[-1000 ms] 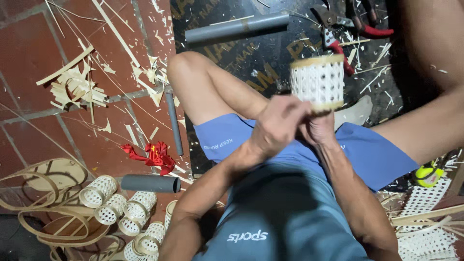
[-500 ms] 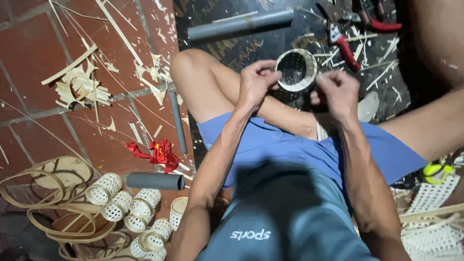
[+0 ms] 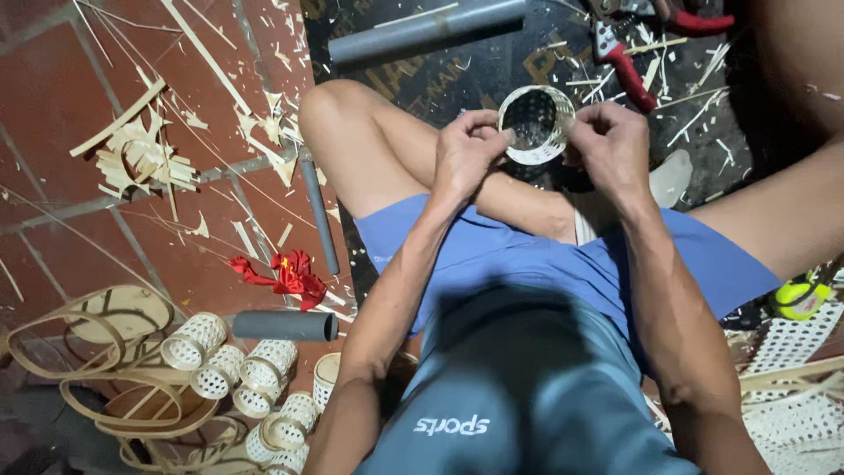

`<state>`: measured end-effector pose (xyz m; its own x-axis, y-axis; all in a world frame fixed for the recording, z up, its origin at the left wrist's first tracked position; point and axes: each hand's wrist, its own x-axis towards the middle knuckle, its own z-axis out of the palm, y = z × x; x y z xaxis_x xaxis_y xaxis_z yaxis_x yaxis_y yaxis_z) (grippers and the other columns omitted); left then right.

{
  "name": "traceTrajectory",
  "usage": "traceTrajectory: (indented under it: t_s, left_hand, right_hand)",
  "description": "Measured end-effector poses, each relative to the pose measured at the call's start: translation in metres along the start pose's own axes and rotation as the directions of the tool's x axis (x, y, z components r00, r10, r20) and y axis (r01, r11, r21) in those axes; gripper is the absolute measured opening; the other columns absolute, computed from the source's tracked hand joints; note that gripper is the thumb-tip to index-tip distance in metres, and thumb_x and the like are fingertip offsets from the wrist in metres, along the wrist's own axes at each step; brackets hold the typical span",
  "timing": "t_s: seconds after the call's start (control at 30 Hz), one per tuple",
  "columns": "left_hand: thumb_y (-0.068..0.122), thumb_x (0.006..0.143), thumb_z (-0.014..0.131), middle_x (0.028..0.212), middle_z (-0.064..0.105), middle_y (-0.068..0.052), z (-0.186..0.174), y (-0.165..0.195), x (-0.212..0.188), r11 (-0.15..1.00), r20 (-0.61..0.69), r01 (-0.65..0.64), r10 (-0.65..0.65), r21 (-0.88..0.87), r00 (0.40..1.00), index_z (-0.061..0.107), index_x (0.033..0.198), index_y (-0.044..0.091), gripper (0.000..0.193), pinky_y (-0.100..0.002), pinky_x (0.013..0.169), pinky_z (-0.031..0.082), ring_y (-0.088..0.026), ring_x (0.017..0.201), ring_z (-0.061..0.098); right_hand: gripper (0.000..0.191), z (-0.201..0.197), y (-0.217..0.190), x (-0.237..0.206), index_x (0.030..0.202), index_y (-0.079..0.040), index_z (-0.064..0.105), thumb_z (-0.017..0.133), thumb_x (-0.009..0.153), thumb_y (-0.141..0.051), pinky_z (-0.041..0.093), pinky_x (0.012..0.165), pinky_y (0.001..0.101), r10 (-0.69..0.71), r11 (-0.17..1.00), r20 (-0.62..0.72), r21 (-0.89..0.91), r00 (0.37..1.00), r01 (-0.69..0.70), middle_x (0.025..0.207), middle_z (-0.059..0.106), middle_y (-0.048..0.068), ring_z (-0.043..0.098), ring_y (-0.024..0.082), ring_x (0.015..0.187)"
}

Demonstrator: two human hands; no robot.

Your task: The person sits on the floor assembling perforated bamboo basket bodies. They bend and fit a woven bamboo sheet into a cylinder, attach and press a bamboo rim ring around the top edge, trim excess material with pliers, fit a round bamboo lid, and flex thin bamboo strips by hand before fitting them.

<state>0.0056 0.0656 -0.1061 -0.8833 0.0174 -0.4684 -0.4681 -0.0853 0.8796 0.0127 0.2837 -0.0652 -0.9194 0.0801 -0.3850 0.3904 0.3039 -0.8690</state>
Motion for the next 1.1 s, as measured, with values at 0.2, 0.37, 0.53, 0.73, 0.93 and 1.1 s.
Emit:
traceTrajectory:
  t_s: [0.2,0.37,0.53,0.73,0.93,1.1]
  left_hand:
    - [0.02,0.08,0.085,0.099,0.07,-0.013,0.005,0.038,-0.008,0.57,0.142,-0.407,0.451,0.713,0.881,0.066,0.121,0.008,0.047,-0.042,0.075,0.056,-0.032,0.091,0.069]
    - [0.011,0.085,0.068,0.103,0.059,-0.014,0.017,0.04,0.015,0.443,0.182,-0.433,0.502,0.785,0.845,0.063,0.102,0.007,0.018,-0.049,0.081,0.055,-0.036,0.098,0.065]
    - [0.006,0.088,0.06,0.097,0.056,-0.015,0.017,0.026,0.025,0.413,0.221,-0.472,0.523,0.779,0.823,0.058,0.086,0.005,0.003,-0.052,0.076,0.052,-0.037,0.09,0.063]
    - [0.008,0.092,0.059,0.097,0.055,-0.012,0.011,0.02,0.025,0.414,0.274,-0.554,0.564,0.722,0.779,0.06,0.089,0.006,0.004,-0.05,0.075,0.052,-0.036,0.09,0.062]
    - [0.02,0.09,0.072,0.1,0.061,-0.012,0.004,0.035,0.014,0.598,0.18,-0.479,0.49,0.643,0.853,0.069,0.11,0.008,0.024,-0.044,0.078,0.055,-0.033,0.092,0.068]
    - [0.021,0.092,0.07,0.089,0.07,-0.018,-0.011,0.043,-0.007,0.903,0.048,0.077,-0.107,0.424,0.993,0.071,0.12,0.009,0.031,-0.042,0.07,0.058,-0.036,0.077,0.072]
  right_hand:
    - [0.009,0.002,-0.02,0.029,0.096,-0.004,0.071,0.077,0.1,-0.009,0.053,0.07,0.044,-0.6,0.488,0.249,-0.64,0.761,0.594,0.091,0.067,0.014,0.068,0.034,0.083]
    - [0.01,0.01,-0.044,0.04,0.096,-0.005,0.068,0.077,0.096,-0.008,0.051,0.068,0.0434,-0.627,0.402,0.392,-0.577,0.673,0.711,0.09,0.063,0.011,0.067,0.033,0.083]
    - [0.021,0.005,-0.043,0.027,0.096,0.0,0.069,0.083,0.084,-0.011,0.05,0.055,0.0446,-0.67,0.446,0.316,-0.551,0.671,0.705,0.078,0.06,0.014,0.064,0.036,0.068]
    - [0.022,0.015,-0.021,0.04,0.085,-0.005,0.059,0.079,0.093,-0.009,0.049,0.061,0.0429,-0.642,0.312,0.366,-0.678,0.674,0.665,0.086,0.058,0.01,0.066,0.03,0.078]
    - [0.021,0.009,-0.013,0.034,0.089,-0.005,0.061,0.077,0.102,-0.011,0.049,0.06,0.0468,-0.614,0.38,0.301,-0.697,0.729,0.608,0.091,0.063,0.013,0.065,0.035,0.076]
    - [0.02,0.017,-0.02,0.008,0.119,0.003,0.067,0.068,0.102,-0.009,0.052,0.065,0.0516,-0.587,0.614,0.088,-0.599,0.805,0.514,0.089,0.067,0.022,0.067,0.043,0.078]
